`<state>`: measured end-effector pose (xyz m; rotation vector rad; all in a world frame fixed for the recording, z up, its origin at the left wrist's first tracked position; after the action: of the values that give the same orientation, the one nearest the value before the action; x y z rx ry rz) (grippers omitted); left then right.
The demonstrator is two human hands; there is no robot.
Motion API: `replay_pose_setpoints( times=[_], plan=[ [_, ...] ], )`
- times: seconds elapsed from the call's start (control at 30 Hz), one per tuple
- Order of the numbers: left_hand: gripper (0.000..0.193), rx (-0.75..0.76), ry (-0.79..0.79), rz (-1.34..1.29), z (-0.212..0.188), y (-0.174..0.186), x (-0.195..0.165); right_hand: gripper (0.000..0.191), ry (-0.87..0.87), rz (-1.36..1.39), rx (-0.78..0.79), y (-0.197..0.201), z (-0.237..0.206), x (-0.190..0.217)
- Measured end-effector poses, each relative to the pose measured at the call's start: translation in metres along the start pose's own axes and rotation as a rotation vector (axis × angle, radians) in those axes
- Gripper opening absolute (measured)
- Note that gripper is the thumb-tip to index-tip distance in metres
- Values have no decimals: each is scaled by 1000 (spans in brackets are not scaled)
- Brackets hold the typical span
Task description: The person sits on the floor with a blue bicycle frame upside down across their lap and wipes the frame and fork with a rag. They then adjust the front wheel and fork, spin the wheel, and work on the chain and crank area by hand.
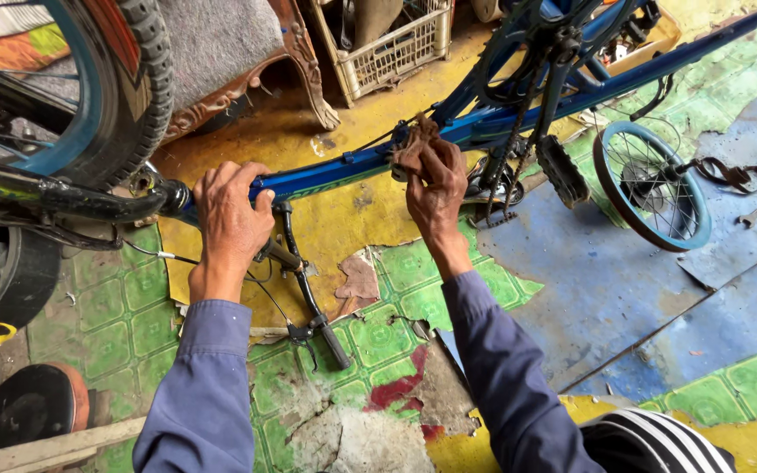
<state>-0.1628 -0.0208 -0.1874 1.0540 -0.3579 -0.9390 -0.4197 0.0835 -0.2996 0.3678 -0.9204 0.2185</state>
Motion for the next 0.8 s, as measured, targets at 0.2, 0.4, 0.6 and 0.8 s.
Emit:
replay_pose_setpoints(
  times=[0.2, 0.4, 0.6, 0.8],
  plan=[
    [26, -26, -48, 9, -3, -3, 0, 34, 145, -130, 10, 11, 12, 29],
    [30, -15, -40, 12, -1, -4, -3, 31, 192, 50, 47, 11, -6, 30],
    [30, 3, -30, 29, 0, -6, -2, 23, -219, 336, -205, 12, -5, -35],
    [31, 9, -22, 29, 1, -8, -1, 16, -155, 13, -236, 11, 38, -62]
  ],
)
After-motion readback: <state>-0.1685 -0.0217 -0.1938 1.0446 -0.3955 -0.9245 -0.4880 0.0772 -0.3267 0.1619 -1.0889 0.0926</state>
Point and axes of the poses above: each hand's wrist, its own z-axis towards the middle knuckle, its own y-axis out of the back of the hand, x = y × z, the point moved 1 cm from there along z, towards the middle knuckle, and after that the axes turned 9 degrees about -y, right-handed, at the moved point
